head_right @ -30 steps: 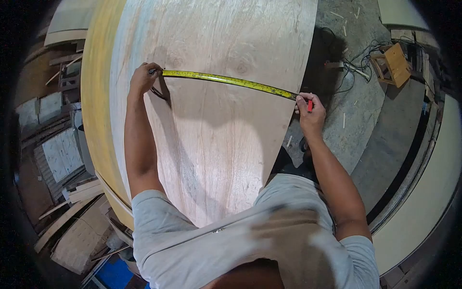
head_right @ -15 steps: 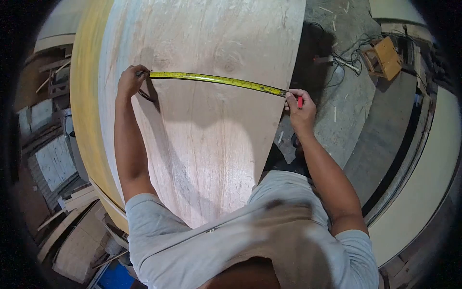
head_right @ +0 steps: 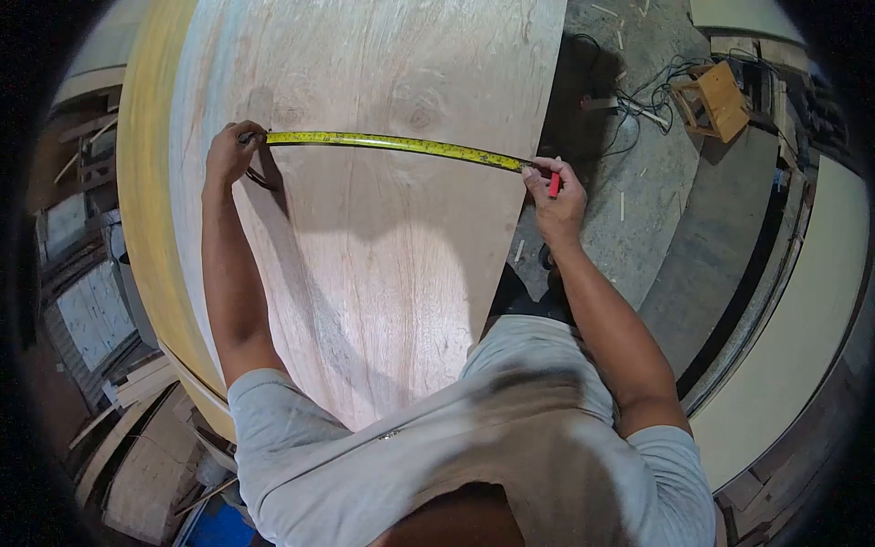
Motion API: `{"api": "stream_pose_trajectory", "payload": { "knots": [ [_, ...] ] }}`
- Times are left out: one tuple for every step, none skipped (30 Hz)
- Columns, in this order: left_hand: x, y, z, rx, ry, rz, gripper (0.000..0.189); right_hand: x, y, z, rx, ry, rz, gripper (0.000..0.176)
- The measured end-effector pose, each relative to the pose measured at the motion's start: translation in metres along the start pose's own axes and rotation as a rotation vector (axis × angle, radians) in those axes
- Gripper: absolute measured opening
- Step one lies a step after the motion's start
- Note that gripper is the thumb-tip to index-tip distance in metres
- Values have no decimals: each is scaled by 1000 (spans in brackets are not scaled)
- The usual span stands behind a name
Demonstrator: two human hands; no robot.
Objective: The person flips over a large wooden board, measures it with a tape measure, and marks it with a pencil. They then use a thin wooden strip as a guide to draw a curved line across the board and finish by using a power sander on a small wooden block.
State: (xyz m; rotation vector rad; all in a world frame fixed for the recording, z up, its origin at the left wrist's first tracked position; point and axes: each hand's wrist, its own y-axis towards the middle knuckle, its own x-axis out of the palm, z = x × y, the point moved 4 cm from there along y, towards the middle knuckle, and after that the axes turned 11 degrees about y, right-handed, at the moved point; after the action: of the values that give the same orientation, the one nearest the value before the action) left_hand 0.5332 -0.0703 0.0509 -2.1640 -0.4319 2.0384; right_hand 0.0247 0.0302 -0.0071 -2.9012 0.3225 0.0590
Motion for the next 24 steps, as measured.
{"api": "stream_pose_trajectory", "payload": {
  "knots": [
    [0,-1,0,-4,5,4,16,1,-1,-3,-36,-43,-11,18],
    [2,0,-3,-8,6,3,16,1,-1,-1,-35,-42,-14,18],
    [4,2,-4,-4,9,7,16,0,1,2,-52,-83,-8,20],
    [6,3,-6,0,13,12,16,-1,3,4,-70,-123,-1,22],
    [4,3,-6,-4,15,11,16,-1,3,3,-69,-120,-5,22],
    [3,2,-5,-1,6,4,16,-1,4,0,-88,-137,-5,23],
    [2,1,-3,1,-4,-6,16,-1,3,-2,-105,-154,-6,25],
    [3,1,-4,-6,-1,-6,16,-1,3,-1,-104,-150,-13,25],
    [3,1,-3,8,14,-1,16,-2,3,1,-104,-144,-17,27],
    [2,1,-4,21,29,6,16,-2,4,2,-106,-136,-23,29],
    [1,1,-4,11,32,7,16,-1,4,0,-108,-132,-32,29],
    [1,1,-4,5,31,3,17,0,3,-2,-106,-164,-32,29],
    [1,0,-3,0,28,-3,17,-1,4,-4,-104,-200,-31,30],
    [1,0,-2,-17,30,-9,17,-1,5,0,-20,-136,-22,28],
    [2,2,-5,-23,22,-9,17,-1,6,-1,-23,-143,-29,28],
    [4,4,-6,-8,27,1,17,-3,4,-4,-31,-163,-23,28],
    [9,5,-10,2,29,9,17,-2,2,-9,-39,-186,-24,27],
    [8,2,-8,-18,12,4,17,-7,4,-6,-42,-201,-45,27],
    [6,1,-7,-15,25,7,17,-16,8,0,-87,-138,-40,27],
    [3,1,-5,-12,41,13,17,-20,11,3,-132,-71,-36,27],
    [5,1,-8,-32,29,10,17,-13,13,-5,-135,-80,-57,27],
    [7,3,-10,-25,8,16,17,-10,14,-15,-129,6,-53,28],
    [9,3,-10,-15,-13,22,18,-5,16,-26,-121,92,-45,29],
    [7,1,-9,-25,-15,54,18,3,19,-34,-121,83,-119,29]
  ]
}}
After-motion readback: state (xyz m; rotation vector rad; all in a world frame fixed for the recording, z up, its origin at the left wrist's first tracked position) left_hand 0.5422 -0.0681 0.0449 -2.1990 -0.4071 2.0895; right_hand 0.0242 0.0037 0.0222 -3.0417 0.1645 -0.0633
